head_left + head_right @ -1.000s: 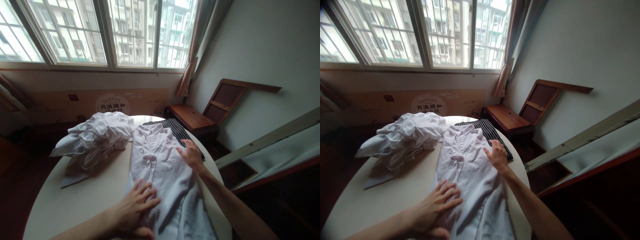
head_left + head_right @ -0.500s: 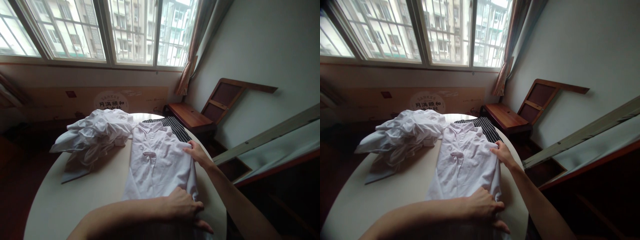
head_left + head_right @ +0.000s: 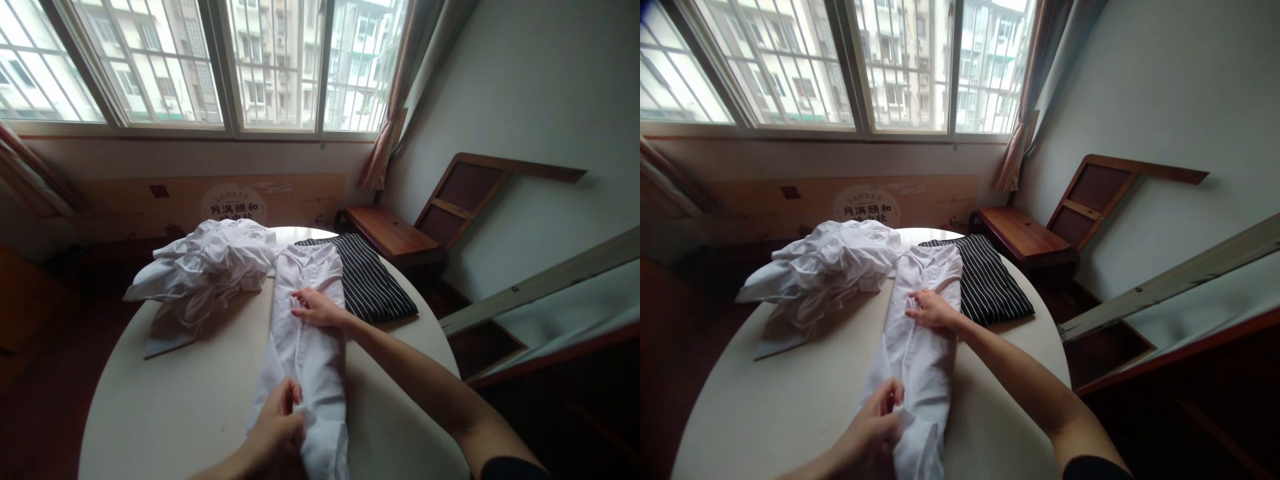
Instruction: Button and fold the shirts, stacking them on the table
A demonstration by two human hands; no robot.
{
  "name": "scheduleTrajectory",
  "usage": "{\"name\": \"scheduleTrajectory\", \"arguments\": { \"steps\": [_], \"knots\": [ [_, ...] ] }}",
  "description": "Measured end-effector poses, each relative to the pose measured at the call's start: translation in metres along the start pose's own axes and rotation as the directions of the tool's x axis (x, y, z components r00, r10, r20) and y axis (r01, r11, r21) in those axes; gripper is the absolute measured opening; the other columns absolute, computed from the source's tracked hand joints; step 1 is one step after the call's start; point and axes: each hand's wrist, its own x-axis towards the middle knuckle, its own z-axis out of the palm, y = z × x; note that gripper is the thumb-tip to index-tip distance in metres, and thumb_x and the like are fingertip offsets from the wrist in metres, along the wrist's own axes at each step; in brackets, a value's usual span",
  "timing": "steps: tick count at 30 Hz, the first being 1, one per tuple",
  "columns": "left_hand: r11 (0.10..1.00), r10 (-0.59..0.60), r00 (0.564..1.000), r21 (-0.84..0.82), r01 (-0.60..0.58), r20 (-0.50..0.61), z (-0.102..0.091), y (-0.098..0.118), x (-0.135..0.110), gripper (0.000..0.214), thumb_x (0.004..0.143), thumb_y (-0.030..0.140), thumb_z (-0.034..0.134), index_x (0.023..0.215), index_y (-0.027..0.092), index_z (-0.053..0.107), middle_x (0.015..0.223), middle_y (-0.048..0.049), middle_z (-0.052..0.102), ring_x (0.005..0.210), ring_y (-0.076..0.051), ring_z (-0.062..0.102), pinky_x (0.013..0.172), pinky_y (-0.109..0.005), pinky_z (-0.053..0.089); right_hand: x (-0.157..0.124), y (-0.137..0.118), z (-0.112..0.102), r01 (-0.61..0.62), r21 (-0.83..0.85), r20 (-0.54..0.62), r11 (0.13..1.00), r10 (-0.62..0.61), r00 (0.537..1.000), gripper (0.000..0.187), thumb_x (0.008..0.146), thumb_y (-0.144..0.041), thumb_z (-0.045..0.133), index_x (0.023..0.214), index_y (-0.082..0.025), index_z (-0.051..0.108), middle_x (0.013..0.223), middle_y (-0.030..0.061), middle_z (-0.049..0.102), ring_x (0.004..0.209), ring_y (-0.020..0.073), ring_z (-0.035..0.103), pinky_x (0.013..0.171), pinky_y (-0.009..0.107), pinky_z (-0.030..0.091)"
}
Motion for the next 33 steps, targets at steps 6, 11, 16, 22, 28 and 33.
{"name": "scheduleTrajectory", "arguments": {
  "steps": [6, 11, 16, 22, 28, 33],
  "knots": [
    [0.880, 0.014, 0.981, 0.463, -0.103, 0.191, -0.013, 0.008, -0.018, 0.063, 0.064, 0.038, 0.071, 0.121, 0.024, 0.049, 0.081, 0.0019, 0.056, 0.058, -0.009, 0.049, 0.053, -0.020, 0.038, -0.040, -0.006, -0.006, 0.132, -0.095, -0.146, 0.987, -0.145, 0.979, 0.037, 0.085, -0.032, 0.058, 0.119, -0.017, 0.056, 0.115, 0.0120, 0.057, 0.105, 0.0230, 0.054, 0.094, 0.041, 0.042],
    [0.884, 0.029, 0.938, 0.430, -0.186, 0.345, -0.015, 0.030, 0.003, 0.029, 0.078, 0.043, 0.061, 0.076, 0.014, 0.058, 0.060, 0.0023, 0.053, 0.054, -0.009, 0.048, 0.051, -0.019, 0.037, -0.120, -0.044, -0.016, 0.038, 0.078, -0.028, 0.996, -0.036, 0.999, 0.051, 0.086, -0.047, 0.054, 0.127, -0.017, 0.050, 0.122, 0.0131, 0.053, 0.107, 0.0239, 0.053, 0.093, 0.041, 0.042],
    [0.988, 0.091, 0.969, 0.098, -0.116, 0.230, -0.015, 0.034, 0.026, 0.038, 0.069, 0.039, 0.070, 0.064, 0.016, 0.041, 0.058, 0.0049, 0.047, 0.048, -0.006, 0.047, 0.046, -0.020, 0.044, -0.196, -0.081, 0.015, -0.236, 0.377, 0.020, 0.896, 0.246, 0.969, 0.086, 0.069, -0.067, 0.061, 0.135, -0.018, 0.041, 0.113, 0.0125, 0.055, 0.086, 0.0223, 0.057, 0.076, 0.036, 0.048],
    [0.960, 0.058, 0.987, 0.263, -0.096, 0.147, -0.015, 0.032, 0.029, 0.031, 0.063, 0.020, 0.070, 0.083, 0.016, 0.047, 0.082, 0.0009, 0.057, 0.051, -0.007, 0.054, 0.042, -0.018, 0.043, -0.222, -0.088, 0.068, -0.015, 0.008, -0.019, 1.000, 0.015, 1.000, 0.083, 0.059, -0.066, 0.068, 0.126, -0.021, 0.050, 0.111, 0.0126, 0.058, 0.095, 0.0295, 0.053, 0.082, 0.041, 0.042],
    [0.889, 0.137, 0.988, 0.430, -0.157, 0.078, -0.027, 0.015, 0.017, 0.052, 0.061, 0.008, 0.055, 0.110, 0.022, 0.043, 0.105, -0.0003, 0.051, 0.046, 0.000, 0.047, 0.037, -0.013, 0.034, -0.223, -0.082, 0.088, 0.258, -0.395, -0.068, 0.882, -0.308, 0.949, 0.005, 0.078, -0.025, 0.057, 0.076, -0.020, 0.058, 0.072, 0.0035, 0.058, 0.068, 0.0179, 0.047, 0.066, 0.031, 0.036],
    [0.799, 0.105, 0.976, 0.568, -0.198, 0.194, -0.037, 0.020, 0.002, 0.055, 0.061, 0.005, 0.050, 0.113, 0.022, 0.048, 0.100, 0.0013, 0.055, 0.050, -0.002, 0.047, 0.043, -0.014, 0.033, -0.220, -0.088, 0.058, 0.368, -0.284, 0.163, 0.886, -0.333, 0.929, 0.015, 0.085, -0.027, 0.051, 0.072, -0.020, 0.057, 0.068, 0.0022, 0.058, 0.064, 0.0157, 0.047, 0.061, 0.029, 0.036]
  ]
}}
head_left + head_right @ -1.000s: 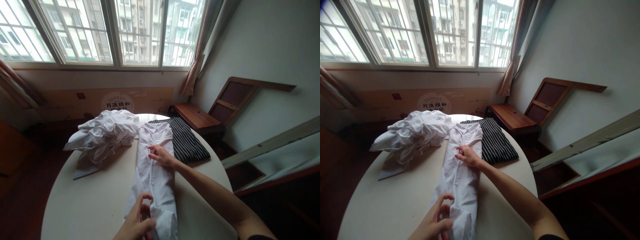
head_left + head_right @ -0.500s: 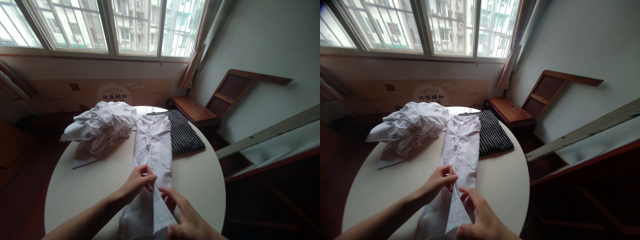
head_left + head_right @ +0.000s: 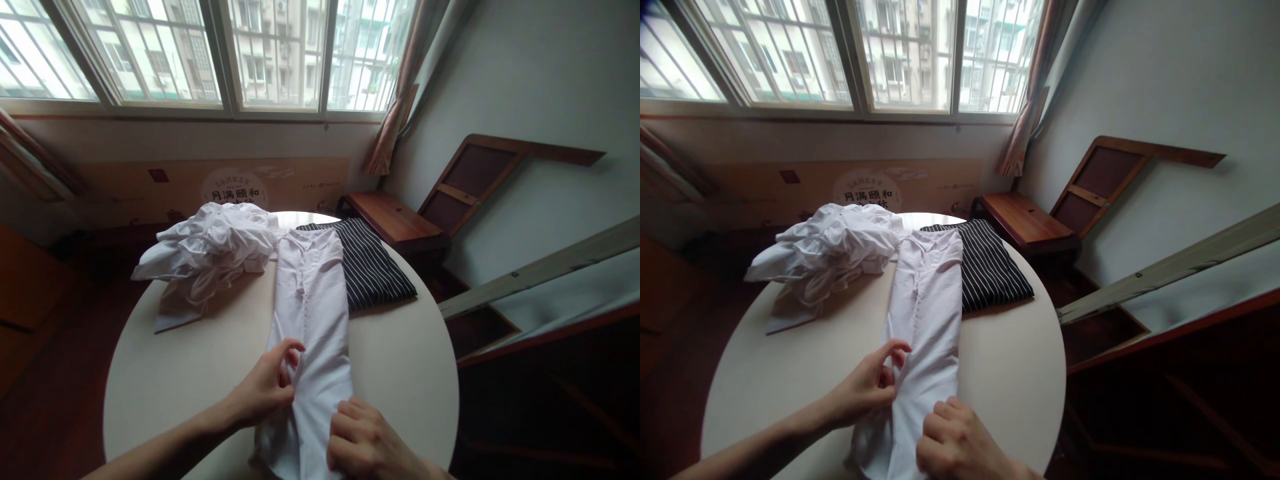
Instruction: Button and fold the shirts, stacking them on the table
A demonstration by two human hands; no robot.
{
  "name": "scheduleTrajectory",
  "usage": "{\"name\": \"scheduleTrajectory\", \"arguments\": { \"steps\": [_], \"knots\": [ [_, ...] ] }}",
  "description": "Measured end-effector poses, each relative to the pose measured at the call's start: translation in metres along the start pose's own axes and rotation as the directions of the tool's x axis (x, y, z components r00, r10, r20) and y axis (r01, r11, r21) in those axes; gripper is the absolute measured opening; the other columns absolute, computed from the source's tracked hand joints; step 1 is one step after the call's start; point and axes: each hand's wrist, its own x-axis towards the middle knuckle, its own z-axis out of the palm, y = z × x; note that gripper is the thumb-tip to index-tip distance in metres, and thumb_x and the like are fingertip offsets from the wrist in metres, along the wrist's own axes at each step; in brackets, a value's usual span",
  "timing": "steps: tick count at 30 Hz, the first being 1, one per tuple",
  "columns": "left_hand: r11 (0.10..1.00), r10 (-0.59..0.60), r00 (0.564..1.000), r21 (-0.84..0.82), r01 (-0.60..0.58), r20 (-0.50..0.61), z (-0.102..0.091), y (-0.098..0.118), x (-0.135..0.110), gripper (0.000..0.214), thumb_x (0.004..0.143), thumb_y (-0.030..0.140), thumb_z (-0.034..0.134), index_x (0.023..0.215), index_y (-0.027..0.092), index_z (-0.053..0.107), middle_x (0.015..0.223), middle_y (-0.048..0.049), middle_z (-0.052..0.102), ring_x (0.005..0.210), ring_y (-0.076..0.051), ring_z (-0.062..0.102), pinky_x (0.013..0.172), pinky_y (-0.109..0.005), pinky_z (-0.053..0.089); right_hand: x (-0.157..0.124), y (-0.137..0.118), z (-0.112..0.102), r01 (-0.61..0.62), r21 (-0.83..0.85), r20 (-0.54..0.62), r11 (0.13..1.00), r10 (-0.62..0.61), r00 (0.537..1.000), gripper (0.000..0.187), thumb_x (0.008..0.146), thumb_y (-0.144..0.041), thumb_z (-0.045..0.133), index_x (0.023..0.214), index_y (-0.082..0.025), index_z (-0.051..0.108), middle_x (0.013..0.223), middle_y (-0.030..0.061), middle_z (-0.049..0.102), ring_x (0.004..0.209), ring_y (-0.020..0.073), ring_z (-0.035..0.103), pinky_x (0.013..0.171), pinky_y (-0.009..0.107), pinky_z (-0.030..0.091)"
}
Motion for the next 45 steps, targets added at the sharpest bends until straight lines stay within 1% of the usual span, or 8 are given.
{"name": "scheduleTrajectory", "arguments": {
  "steps": [4, 7, 10, 13, 25, 35, 40, 45],
  "knots": [
    [0.902, 0.121, 0.991, 0.412, -0.132, 0.052, -0.037, 0.020, 0.030, 0.034, 0.073, 0.022, 0.059, 0.107, 0.022, 0.058, 0.088, 0.0008, 0.063, 0.061, -0.010, 0.054, 0.060, -0.021, 0.043, 0.016, 0.027, -0.038, 0.007, 0.319, 0.208, 0.948, -0.078, 0.975, 0.013, 0.086, -0.033, 0.056, 0.084, -0.022, 0.063, 0.072, -0.0011, 0.061, 0.067, 0.0125, 0.055, 0.064, 0.023, 0.042],
    [0.718, 0.339, 0.939, 0.660, -0.223, -0.051, -0.068, 0.041, 0.092, 0.034, 0.080, 0.033, 0.057, 0.111, 0.020, 0.058, 0.106, -0.0057, 0.063, 0.080, -0.017, 0.059, 0.079, -0.030, 0.046, 0.050, 0.083, -0.067, -0.207, 0.389, -0.022, 0.898, 0.234, 0.972, 0.029, 0.083, -0.042, 0.059, 0.103, -0.021, 0.061, 0.096, 0.0041, 0.064, 0.087, 0.0173, 0.060, 0.077, 0.028, 0.046],
    [0.554, 0.459, 0.882, 0.810, -0.193, -0.104, -0.084, 0.054, 0.170, 0.037, 0.085, 0.031, 0.054, 0.120, 0.020, 0.057, 0.122, -0.0097, 0.057, 0.112, -0.024, 0.053, 0.098, -0.037, 0.038, 0.097, 0.162, -0.082, -0.456, 0.250, -0.447, 0.855, 0.519, 0.729, 0.044, 0.085, -0.043, 0.053, 0.120, -0.016, 0.055, 0.125, 0.0133, 0.055, 0.119, 0.0259, 0.048, 0.100, 0.040, 0.037],
    [0.412, 0.428, 0.903, 0.895, -0.169, -0.027, -0.082, 0.051, 0.235, 0.036, 0.088, 0.031, 0.049, 0.123, 0.024, 0.057, 0.140, -0.0089, 0.044, 0.130, -0.028, 0.038, 0.107, -0.046, 0.028, 0.134, 0.233, -0.080, -0.636, 0.187, -0.440, 0.749, 0.643, 0.627, 0.064, 0.083, -0.046, 0.052, 0.134, -0.009, 0.042, 0.139, 0.0185, 0.043, 0.131, 0.0289, 0.036, 0.108, 0.042, 0.027],
    [0.485, 0.396, 0.904, 0.873, -0.057, -0.161, -0.093, 0.055, 0.317, 0.044, 0.092, 0.029, 0.038, 0.132, 0.013, 0.045, 0.140, -0.0136, 0.044, 0.126, -0.024, 0.042, 0.104, -0.037, 0.032, 0.144, 0.272, -0.057, -0.642, -0.192, -0.154, 0.742, 0.623, 0.767, 0.065, 0.091, -0.047, 0.036, 0.146, -0.013, 0.026, 0.154, 0.0116, 0.018, 0.142, 0.0245, 0.011, 0.113, 0.044, 0.010],
    [0.528, 0.366, 0.902, 0.748, -0.403, 0.228, -0.076, 0.057, 0.302, 0.044, 0.095, 0.038, 0.031, 0.129, 0.019, 0.052, 0.134, -0.0072, 0.052, 0.122, -0.021, 0.048, 0.105, -0.035, 0.033, 0.167, 0.289, -0.065, -0.629, -0.301, 0.025, 0.717, 0.665, 0.746, 0.073, 0.084, -0.059, 0.045, 0.144, -0.018, 0.033, 0.151, 0.0121, 0.027, 0.141, 0.0358, 0.008, 0.111, 0.055, 0.001],
    [0.628, 0.413, 0.902, 0.679, -0.381, 0.124, -0.083, 0.049, 0.238, 0.057, 0.097, 0.046, 0.019, 0.140, 0.014, 0.038, 0.142, -0.0089, 0.043, 0.133, -0.020, 0.037, 0.108, -0.033, 0.028, 0.150, 0.291, -0.085, -0.626, -0.078, -0.065, 0.776, 0.623, 0.780, 0.060, 0.088, -0.055, 0.043, 0.130, -0.013, 0.053, 0.135, 0.0139, 0.050, 0.129, 0.0297, 0.040, 0.108, 0.041, 0.025],
    [0.421, 0.399, 0.896, 0.828, -0.369, 0.196, -0.054, 0.030, 0.160, 0.068, 0.091, 0.060, 0.028, 0.143, 0.017, 0.032, 0.149, -0.0114, 0.031, 0.140, -0.028, 0.020, 0.113, -0.047, 0.013, 0.164, 0.283, -0.092, -0.725, -0.092, -0.355, 0.683, 0.657, 0.665, 0.059, 0.094, -0.052, 0.028, 0.131, -0.011, 0.050, 0.135, 0.0168, 0.050, 0.129, 0.0274, 0.040, 0.109, 0.041, 0.021]
  ]
}}
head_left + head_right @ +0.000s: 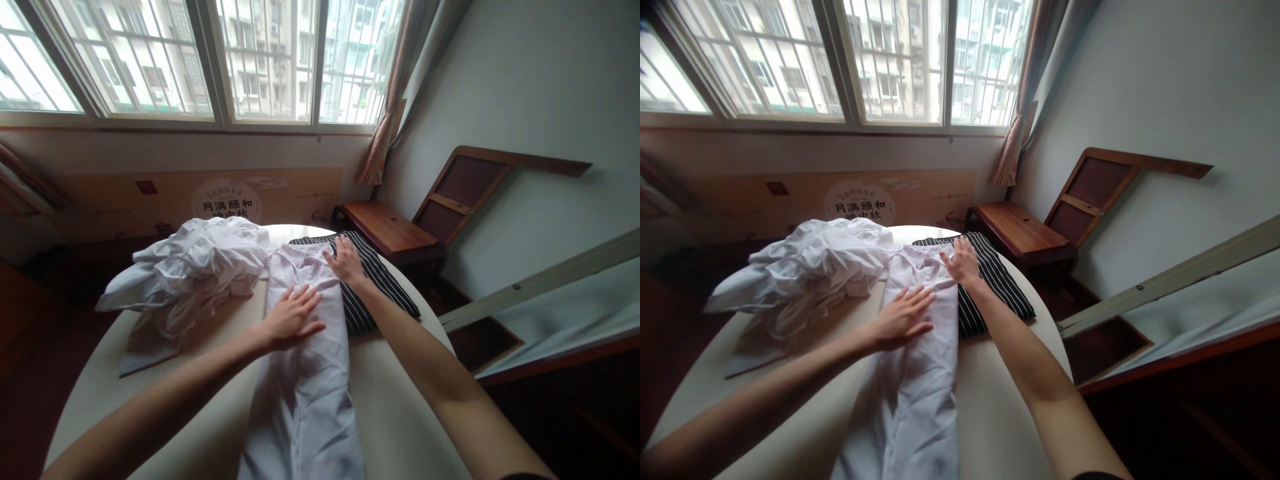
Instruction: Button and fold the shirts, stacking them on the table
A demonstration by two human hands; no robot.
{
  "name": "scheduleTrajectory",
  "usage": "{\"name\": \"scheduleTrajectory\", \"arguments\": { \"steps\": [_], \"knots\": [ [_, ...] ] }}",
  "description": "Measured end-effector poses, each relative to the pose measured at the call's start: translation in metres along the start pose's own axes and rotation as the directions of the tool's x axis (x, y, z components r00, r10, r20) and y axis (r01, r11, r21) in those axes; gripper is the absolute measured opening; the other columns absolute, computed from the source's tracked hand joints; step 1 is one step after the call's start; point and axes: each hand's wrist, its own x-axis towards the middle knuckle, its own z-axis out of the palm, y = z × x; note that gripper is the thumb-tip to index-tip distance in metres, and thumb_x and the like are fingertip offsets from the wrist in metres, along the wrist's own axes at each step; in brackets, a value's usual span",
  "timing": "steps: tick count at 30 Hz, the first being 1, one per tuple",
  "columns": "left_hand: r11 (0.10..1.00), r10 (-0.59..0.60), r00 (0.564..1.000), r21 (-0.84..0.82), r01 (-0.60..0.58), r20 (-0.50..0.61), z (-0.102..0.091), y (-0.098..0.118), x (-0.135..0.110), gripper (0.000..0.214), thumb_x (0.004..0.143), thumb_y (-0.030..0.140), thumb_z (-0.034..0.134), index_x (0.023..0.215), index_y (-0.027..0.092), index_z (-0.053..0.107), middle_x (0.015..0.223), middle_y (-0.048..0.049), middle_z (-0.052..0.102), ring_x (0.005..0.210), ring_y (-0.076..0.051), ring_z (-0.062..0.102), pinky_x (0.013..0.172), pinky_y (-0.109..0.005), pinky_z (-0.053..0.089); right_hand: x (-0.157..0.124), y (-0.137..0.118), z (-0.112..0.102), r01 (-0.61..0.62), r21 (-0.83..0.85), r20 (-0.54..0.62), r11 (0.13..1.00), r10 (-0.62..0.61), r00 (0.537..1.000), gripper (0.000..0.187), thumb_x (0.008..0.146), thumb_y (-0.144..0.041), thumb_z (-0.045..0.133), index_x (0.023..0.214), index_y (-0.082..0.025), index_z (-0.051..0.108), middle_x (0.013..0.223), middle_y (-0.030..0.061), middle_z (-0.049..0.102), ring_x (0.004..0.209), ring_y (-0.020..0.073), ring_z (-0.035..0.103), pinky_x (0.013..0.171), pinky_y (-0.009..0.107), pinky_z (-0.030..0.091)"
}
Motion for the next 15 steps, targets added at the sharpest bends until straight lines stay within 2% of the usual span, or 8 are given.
{"name": "scheduleTrajectory", "arguments": {
  "steps": [3, 5, 7, 10, 13, 14, 15],
  "knots": [
    [0.997, 0.048, 0.998, 0.066, -0.050, 0.041, 0.026, 0.017, -0.021, 0.077, 0.085, 0.067, 0.032, 0.146, 0.019, 0.026, 0.153, -0.0128, 0.022, 0.141, -0.032, 0.012, 0.113, -0.050, 0.009, 0.001, -0.013, 0.020, 0.115, -0.100, 0.138, 0.988, -0.101, 0.985, 0.073, 0.089, -0.062, 0.031, 0.140, -0.010, 0.037, 0.147, 0.0178, 0.032, 0.138, 0.0305, 0.024, 0.111, 0.047, 0.014],
    [0.996, 0.043, 0.997, 0.069, -0.047, 0.058, 0.037, 0.019, -0.025, 0.080, 0.084, 0.069, 0.033, 0.147, 0.021, 0.023, 0.154, -0.0133, 0.018, 0.142, -0.033, 0.009, 0.113, -0.050, 0.008, 0.002, -0.014, 0.032, 0.137, -0.146, 0.223, 0.980, -0.102, 0.969, 0.076, 0.089, -0.063, 0.028, 0.144, -0.010, 0.029, 0.152, 0.0162, 0.023, 0.140, 0.0298, 0.017, 0.112, 0.048, 0.010],
    [0.997, 0.038, 0.996, 0.059, -0.043, 0.087, 0.038, 0.018, -0.028, 0.081, 0.083, 0.069, 0.034, 0.148, 0.022, 0.021, 0.154, -0.0137, 0.015, 0.142, -0.034, 0.008, 0.113, -0.051, 0.007, 0.005, -0.013, 0.035, 0.122, -0.163, 0.277, 0.979, -0.073, 0.958, 0.076, 0.090, -0.062, 0.025, 0.146, -0.011, 0.023, 0.153, 0.0146, 0.017, 0.142, 0.0286, 0.013, 0.113, 0.048, 0.008],
    [0.999, 0.027, 0.986, 0.031, -0.032, 0.164, 0.020, 0.024, -0.044, 0.084, 0.081, 0.071, 0.035, 0.148, 0.022, 0.020, 0.154, -0.0141, 0.014, 0.141, -0.036, 0.006, 0.112, -0.054, 0.007, -0.001, -0.017, 0.023, 0.109, -0.149, 0.297, 0.983, -0.061, 0.953, 0.077, 0.090, -0.062, 0.028, 0.148, -0.014, 0.017, 0.154, 0.0127, 0.013, 0.142, 0.0286, 0.008, 0.113, 0.048, 0.008],
    [0.997, 0.076, 0.983, -0.012, -0.075, 0.168, -0.002, 0.044, -0.084, 0.088, 0.080, 0.072, 0.035, 0.149, 0.020, 0.016, 0.154, -0.0130, 0.013, 0.141, -0.036, 0.006, 0.112, -0.055, 0.006, -0.042, -0.030, 0.002, 0.231, -0.112, 0.202, 0.966, -0.206, 0.958, 0.081, 0.088, -0.065, 0.031, 0.149, -0.013, 0.015, 0.154, 0.0137, 0.011, 0.142, 0.0292, 0.004, 0.114, 0.048, 0.006],
    [0.992, 0.124, 0.978, -0.033, -0.120, 0.166, -0.005, 0.052, -0.101, 0.090, 0.080, 0.072, 0.036, 0.149, 0.020, 0.013, 0.155, -0.0120, 0.011, 0.141, -0.035, 0.006, 0.113, -0.054, 0.005, -0.065, -0.036, -0.004, 0.321, -0.088, 0.181, 0.943, -0.301, 0.936, 0.086, 0.086, -0.067, 0.032, 0.148, -0.010, 0.015, 0.154, 0.0154, 0.010, 0.142, 0.0295, 0.003, 0.114, 0.048, 0.005],
    [0.986, 0.167, 0.969, -0.053, -0.159, 0.183, -0.005, 0.059, -0.118, 0.091, 0.080, 0.071, 0.038, 0.150, 0.020, 0.009, 0.155, -0.0117, 0.010, 0.141, -0.035, 0.007, 0.113, -0.053, 0.006, -0.092, -0.041, -0.008, 0.425, -0.052, 0.193, 0.904, -0.408, 0.892, 0.092, 0.084, -0.070, 0.033, 0.148, -0.007, 0.014, 0.154, 0.0173, 0.008, 0.142, 0.0297, 0.002, 0.114, 0.047, 0.005]
  ]
}}
